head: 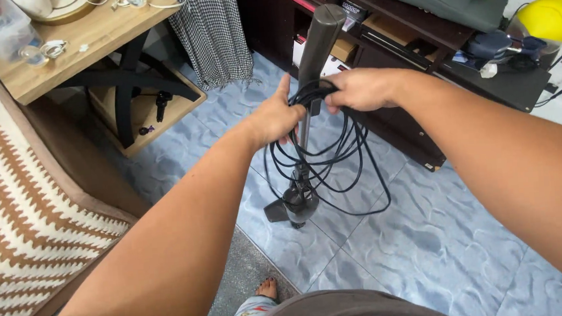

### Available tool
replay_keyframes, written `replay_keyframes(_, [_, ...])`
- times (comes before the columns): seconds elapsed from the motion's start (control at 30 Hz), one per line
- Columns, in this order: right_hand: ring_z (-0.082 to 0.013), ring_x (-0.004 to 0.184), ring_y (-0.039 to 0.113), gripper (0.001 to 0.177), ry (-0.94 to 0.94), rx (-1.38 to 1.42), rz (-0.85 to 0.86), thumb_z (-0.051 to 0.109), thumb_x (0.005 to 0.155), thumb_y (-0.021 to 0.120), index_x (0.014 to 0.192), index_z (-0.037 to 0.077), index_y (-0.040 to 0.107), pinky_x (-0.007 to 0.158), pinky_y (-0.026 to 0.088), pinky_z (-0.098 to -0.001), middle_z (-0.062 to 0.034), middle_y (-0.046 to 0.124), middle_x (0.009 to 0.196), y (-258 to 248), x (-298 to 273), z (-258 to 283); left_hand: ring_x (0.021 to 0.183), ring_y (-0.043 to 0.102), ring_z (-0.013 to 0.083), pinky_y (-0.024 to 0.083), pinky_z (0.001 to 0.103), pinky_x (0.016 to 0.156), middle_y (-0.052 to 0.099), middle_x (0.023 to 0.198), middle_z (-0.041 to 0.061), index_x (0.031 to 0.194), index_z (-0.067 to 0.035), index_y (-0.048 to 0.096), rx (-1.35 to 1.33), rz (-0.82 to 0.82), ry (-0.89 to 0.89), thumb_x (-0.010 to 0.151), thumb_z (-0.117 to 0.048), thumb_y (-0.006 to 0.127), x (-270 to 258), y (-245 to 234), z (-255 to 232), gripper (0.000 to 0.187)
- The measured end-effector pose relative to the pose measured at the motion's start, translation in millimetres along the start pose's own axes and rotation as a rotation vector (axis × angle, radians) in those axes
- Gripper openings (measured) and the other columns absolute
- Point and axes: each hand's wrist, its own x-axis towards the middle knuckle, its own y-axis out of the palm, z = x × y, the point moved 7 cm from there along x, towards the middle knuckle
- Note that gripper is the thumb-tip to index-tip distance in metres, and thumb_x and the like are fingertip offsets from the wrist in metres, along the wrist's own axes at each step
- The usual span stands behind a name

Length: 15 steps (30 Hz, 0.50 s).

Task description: Vacuum the floor of a bedroom using a stick vacuum cleaner.

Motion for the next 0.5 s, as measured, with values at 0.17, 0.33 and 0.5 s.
replay_keyframes(0.17, [-0.0222,0.093,0.066,0.030,0.179,-0.170,0.121,0.019,0.094,0.062,0.117,0.001,0.067,0.086,0.051,-0.0383,-0.0122,0.074,0.098,24.5,21.1,-20.9,0.050,0.061,0.0207,0.053,0.035,0.045,0.066,0.077,0.012,0.163,-0.008,0.009,-0.148,0.054,-0.078,0.083,-0.017,0.060,23.1,18.7,46.6,0.096])
replay_keyframes(0.33, [-0.0313,0.106,0.069,0.053,0.082,-0.196,0.087,0.022,0.090,0.064,0.139,0.003,0.053,0.093,0.052,-0.0402,-0.0196,0.073,0.110,33.1,33.3,-31.2,0.078,0.070,0.0210,0.056,0.033,0.079,0.075,0.088,0.016,0.165,-0.008,0.015,-0.192,0.040,-0.025,0.085,-0.022,0.057,17.7,25.1,60.9,0.091])
replay_keyframes(0.5, [-0.0388,0.122,0.060,0.081,-0.060,-0.467,-0.180,0.035,0.082,0.077,0.147,-0.002,0.046,0.103,0.047,-0.0450,-0.0261,0.062,0.131,-16.9,-29.8,-13.3,0.100,0.069,0.0254,0.052,0.037,0.093,0.073,0.103,0.015,0.160,-0.016,0.028,0.074,-0.076,0.015,0.079,-0.022,0.068,9.9,17.2,54.3,0.091])
